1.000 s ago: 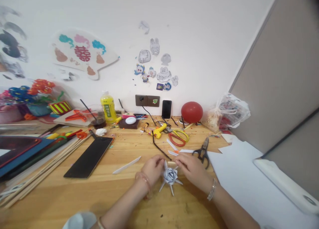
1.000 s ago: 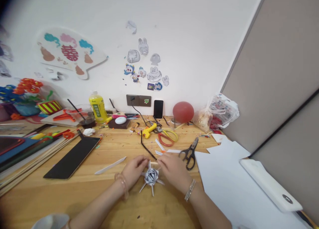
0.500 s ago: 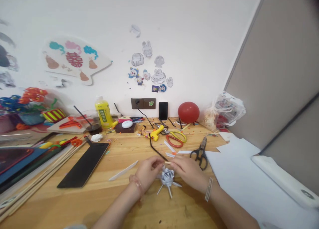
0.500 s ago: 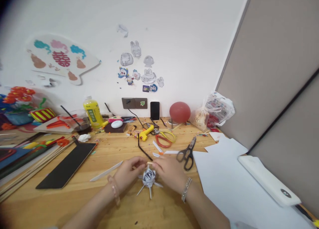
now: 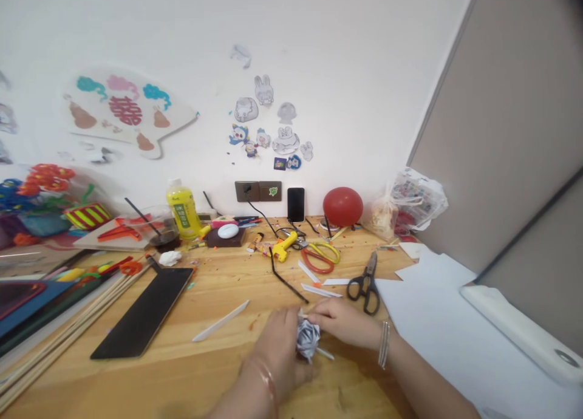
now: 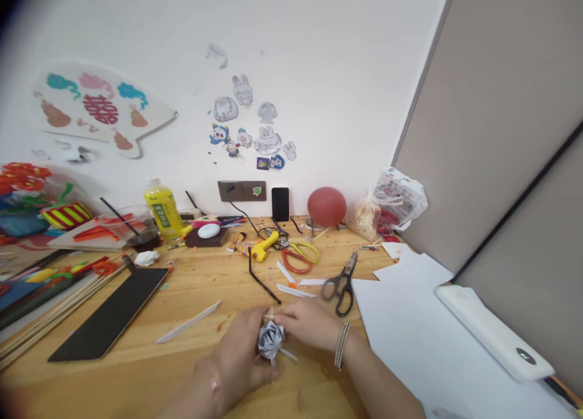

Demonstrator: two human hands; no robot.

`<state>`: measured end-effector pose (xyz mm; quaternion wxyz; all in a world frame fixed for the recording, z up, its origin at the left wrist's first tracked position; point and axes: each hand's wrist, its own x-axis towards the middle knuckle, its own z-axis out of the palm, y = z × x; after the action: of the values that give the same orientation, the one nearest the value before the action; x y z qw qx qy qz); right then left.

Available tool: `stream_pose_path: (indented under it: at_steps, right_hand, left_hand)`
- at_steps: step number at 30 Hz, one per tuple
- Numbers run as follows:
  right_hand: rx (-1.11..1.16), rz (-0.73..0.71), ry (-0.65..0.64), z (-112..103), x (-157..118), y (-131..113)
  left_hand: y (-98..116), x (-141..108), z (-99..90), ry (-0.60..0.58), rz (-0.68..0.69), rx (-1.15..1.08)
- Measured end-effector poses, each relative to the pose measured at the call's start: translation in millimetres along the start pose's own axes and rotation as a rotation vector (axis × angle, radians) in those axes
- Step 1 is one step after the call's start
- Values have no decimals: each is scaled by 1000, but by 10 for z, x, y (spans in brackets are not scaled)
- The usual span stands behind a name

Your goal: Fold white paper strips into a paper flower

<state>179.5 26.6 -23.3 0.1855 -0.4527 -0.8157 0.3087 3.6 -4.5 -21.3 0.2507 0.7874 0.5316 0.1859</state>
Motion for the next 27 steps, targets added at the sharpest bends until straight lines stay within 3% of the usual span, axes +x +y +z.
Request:
stream_pose_path:
  at_steps: [6,15,27]
  right_hand:
    - [2,-117,-4,-98,-85,-102]
    - [77,-184,-7,-202,-129,-152]
    - [142,-239,-19,-208,-96,-47]
  left_hand:
    - [-6,4,198,117,160,-84]
    - [-72,46,185,248,429,4]
    - [-77,66,147,218,481,-40]
